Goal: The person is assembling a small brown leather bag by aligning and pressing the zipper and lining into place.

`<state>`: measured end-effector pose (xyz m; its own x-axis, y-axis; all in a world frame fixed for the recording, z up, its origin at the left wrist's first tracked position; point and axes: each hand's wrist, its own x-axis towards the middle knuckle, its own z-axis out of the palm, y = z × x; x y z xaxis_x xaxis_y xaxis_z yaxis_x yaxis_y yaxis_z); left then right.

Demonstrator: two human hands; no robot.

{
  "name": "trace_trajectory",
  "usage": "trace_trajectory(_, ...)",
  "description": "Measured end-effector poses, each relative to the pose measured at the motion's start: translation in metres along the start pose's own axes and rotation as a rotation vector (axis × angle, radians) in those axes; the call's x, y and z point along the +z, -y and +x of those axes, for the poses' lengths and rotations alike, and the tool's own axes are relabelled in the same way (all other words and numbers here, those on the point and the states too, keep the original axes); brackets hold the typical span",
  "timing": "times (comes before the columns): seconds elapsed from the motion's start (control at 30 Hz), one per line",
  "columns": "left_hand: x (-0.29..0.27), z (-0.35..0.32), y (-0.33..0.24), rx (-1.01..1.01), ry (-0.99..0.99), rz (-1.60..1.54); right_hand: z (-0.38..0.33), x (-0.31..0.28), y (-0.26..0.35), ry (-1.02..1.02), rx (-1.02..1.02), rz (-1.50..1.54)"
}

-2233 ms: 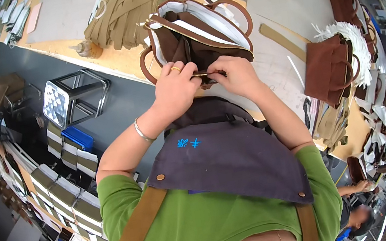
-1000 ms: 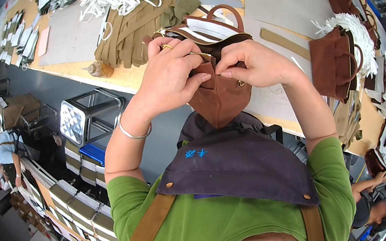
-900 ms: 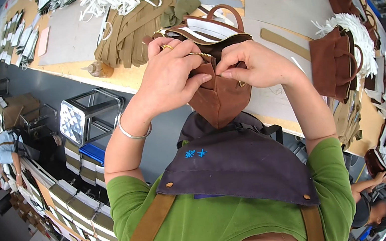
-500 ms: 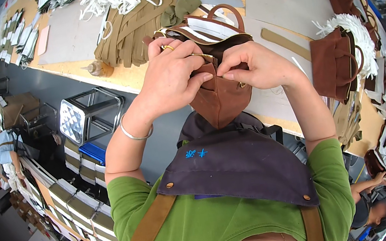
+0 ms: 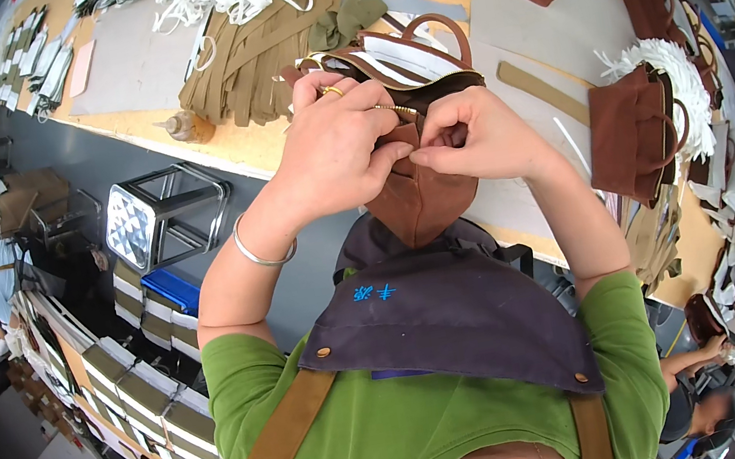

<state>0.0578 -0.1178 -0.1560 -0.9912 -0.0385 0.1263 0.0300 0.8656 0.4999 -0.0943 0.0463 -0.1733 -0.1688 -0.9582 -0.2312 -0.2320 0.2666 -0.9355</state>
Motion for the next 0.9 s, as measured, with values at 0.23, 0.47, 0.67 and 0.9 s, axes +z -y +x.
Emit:
trace_trajectory(0.23,-0.002,0.001,0.013,0.032,-0.129,-0.185,-0.002,0.006,-0.01,-0.101,-0.065,0.083)
trace_trajectory(0.47,-0.005,0.001,0.013,0.067,-0.14,-0.118,-0.005,0.001,-0.006,-0.081,-0.025,0.181)
trace_trajectory(0.67,-0.003,0.003,0.019,0.14,-0.059,-0.125,-0.005,0.0,-0.009,-0.063,-0.067,0.167)
trace_trajectory(0.9,-0.004,0.002,0.018,0.164,-0.109,-0.102,-0.001,0.003,-0.016,-0.165,-0.057,0.014)
